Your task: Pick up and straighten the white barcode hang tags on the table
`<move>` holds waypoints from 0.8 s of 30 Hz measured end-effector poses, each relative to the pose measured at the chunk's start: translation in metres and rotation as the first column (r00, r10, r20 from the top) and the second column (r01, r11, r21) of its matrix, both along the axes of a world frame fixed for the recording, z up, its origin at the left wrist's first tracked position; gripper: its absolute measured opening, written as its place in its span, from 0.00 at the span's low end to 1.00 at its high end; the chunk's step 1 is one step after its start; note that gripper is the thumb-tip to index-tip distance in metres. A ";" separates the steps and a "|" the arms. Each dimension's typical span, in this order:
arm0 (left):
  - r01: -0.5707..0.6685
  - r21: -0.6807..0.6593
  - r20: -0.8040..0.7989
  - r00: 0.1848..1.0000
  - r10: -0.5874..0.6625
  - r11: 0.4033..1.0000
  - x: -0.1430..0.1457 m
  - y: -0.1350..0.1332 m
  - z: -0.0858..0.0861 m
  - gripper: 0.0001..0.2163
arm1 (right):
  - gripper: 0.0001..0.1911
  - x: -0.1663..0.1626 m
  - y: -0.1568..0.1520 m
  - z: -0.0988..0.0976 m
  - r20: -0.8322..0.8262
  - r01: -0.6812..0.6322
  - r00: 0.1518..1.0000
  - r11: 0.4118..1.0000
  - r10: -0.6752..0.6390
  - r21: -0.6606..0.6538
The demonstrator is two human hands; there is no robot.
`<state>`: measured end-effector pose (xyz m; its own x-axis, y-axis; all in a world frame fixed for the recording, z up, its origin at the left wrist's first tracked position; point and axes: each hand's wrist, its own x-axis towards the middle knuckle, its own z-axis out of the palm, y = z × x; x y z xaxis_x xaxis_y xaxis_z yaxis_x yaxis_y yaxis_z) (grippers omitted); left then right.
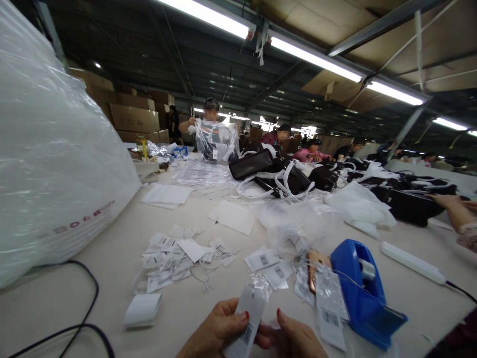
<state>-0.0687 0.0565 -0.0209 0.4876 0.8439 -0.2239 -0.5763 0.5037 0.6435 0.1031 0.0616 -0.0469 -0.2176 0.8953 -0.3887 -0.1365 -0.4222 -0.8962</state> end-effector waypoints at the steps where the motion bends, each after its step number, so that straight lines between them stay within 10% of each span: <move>1: 0.018 0.023 0.003 1.000 -0.018 1.000 0.000 0.000 -0.002 0.14 | 0.27 -0.003 0.001 -0.001 -0.106 -0.019 0.994 0.999 0.016 -0.028; 8: 0.042 0.010 -0.046 0.998 -0.042 0.999 0.000 0.002 -0.010 0.16 | 0.17 -0.004 0.004 0.007 -0.054 0.318 0.948 0.939 -0.313 0.133; 24: 0.033 -0.011 -0.046 0.998 -0.034 0.999 0.002 0.002 -0.009 0.12 | 0.16 -0.010 -0.002 0.021 -0.341 0.316 0.899 0.946 -0.274 0.072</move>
